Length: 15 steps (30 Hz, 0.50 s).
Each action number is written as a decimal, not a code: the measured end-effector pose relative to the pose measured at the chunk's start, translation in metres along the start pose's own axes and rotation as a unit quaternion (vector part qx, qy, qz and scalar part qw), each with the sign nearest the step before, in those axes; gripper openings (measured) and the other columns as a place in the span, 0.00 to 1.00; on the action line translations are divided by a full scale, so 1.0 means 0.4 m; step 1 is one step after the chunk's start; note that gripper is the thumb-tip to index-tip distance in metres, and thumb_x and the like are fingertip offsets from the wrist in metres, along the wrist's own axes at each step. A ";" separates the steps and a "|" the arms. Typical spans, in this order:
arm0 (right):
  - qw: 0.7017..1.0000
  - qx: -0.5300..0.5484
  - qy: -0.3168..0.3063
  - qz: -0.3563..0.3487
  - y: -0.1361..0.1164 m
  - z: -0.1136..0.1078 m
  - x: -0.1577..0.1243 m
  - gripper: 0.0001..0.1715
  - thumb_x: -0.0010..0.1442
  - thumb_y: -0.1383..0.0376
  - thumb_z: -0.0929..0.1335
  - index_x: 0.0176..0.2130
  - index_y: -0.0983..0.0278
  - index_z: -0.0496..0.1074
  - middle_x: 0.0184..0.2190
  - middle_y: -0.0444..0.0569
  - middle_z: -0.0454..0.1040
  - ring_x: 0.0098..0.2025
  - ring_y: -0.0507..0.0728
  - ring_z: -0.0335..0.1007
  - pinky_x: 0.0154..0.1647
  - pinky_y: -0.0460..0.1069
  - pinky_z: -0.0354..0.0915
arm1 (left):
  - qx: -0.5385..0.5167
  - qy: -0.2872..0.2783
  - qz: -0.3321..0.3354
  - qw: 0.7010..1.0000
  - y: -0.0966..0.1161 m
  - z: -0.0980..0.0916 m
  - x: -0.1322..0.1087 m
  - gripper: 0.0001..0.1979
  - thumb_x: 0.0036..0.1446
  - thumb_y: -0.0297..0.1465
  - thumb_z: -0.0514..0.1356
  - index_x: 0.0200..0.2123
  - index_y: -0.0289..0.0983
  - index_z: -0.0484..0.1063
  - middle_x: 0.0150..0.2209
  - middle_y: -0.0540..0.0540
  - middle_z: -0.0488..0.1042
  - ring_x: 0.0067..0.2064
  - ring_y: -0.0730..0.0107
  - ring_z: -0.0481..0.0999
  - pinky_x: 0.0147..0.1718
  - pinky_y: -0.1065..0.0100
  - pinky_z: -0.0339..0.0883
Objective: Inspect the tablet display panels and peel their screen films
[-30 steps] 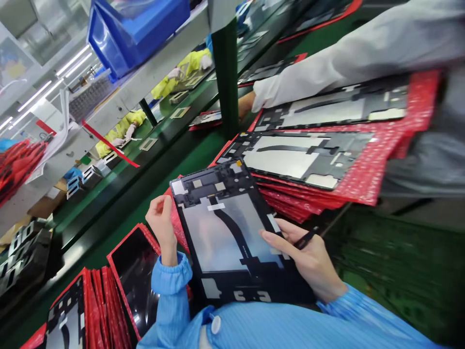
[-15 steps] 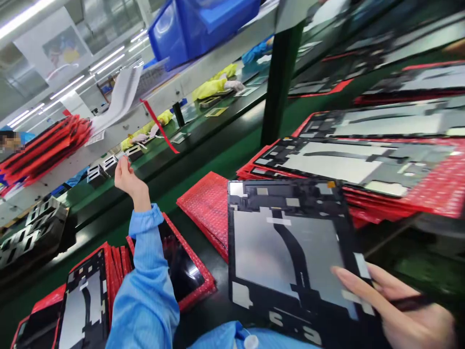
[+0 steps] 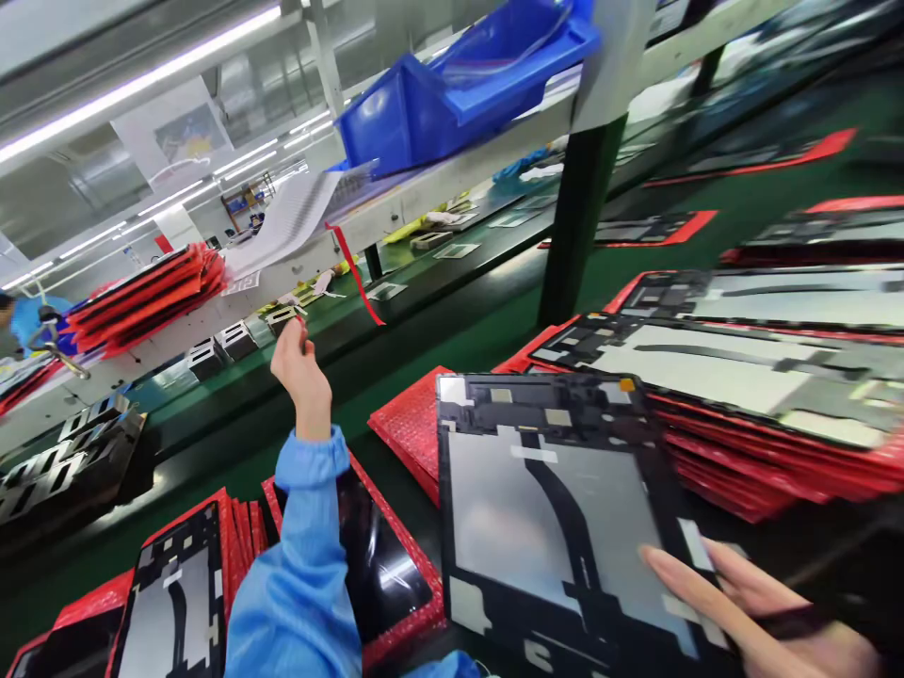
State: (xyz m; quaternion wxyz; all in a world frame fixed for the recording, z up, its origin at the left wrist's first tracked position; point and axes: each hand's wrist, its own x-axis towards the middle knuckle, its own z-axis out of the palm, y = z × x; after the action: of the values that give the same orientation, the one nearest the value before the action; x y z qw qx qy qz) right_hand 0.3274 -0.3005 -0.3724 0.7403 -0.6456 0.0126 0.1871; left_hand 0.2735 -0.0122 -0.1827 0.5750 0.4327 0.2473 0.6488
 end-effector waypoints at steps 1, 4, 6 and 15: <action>1.000 0.017 0.002 0.026 -0.028 0.012 -0.003 0.29 0.22 0.55 0.77 0.30 0.59 0.78 0.25 0.48 0.76 0.25 0.57 0.71 0.20 0.44 0.70 | 0.016 -0.036 -0.019 0.999 -0.005 -0.015 -0.048 0.04 0.45 0.31 0.64 0.26 0.35 0.77 0.30 0.47 0.75 0.32 0.76 0.72 0.30 0.73 0.62; 0.998 0.045 -0.028 0.027 -0.087 0.043 -0.021 0.26 0.24 0.56 0.77 0.29 0.62 0.78 0.24 0.46 0.75 0.23 0.54 0.67 0.20 0.43 0.67 | 0.080 -0.122 -0.064 0.987 -0.023 -0.056 -0.187 0.06 0.39 0.31 0.68 0.24 0.35 0.78 0.28 0.45 0.75 0.32 0.72 0.72 0.31 0.70 0.63; 0.998 0.040 -0.052 -0.023 -0.101 0.057 -0.038 0.23 0.31 0.55 0.76 0.29 0.64 0.77 0.21 0.45 0.72 0.21 0.51 0.63 0.18 0.43 0.63 | 0.118 -0.158 -0.075 0.978 -0.035 -0.071 -0.252 0.05 0.38 0.29 0.68 0.23 0.35 0.78 0.29 0.45 0.75 0.33 0.71 0.72 0.33 0.69 0.64; 0.992 0.043 -0.091 -0.081 -0.100 0.057 -0.078 0.18 0.47 0.55 0.73 0.35 0.64 0.76 0.24 0.45 0.72 0.24 0.51 0.62 0.23 0.43 0.59 | 0.301 -0.144 0.074 0.940 -0.079 -0.065 -0.287 0.03 0.45 0.31 0.65 0.24 0.39 0.78 0.41 0.43 0.70 0.44 0.64 0.71 0.39 0.66 0.64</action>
State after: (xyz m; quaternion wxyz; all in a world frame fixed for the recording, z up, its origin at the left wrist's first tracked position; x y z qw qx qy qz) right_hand 0.3049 -0.2905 -0.3225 0.7779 -0.5926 -0.0992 0.1840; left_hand 0.2643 -0.1109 -0.2533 0.3981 0.6917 0.3128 0.5150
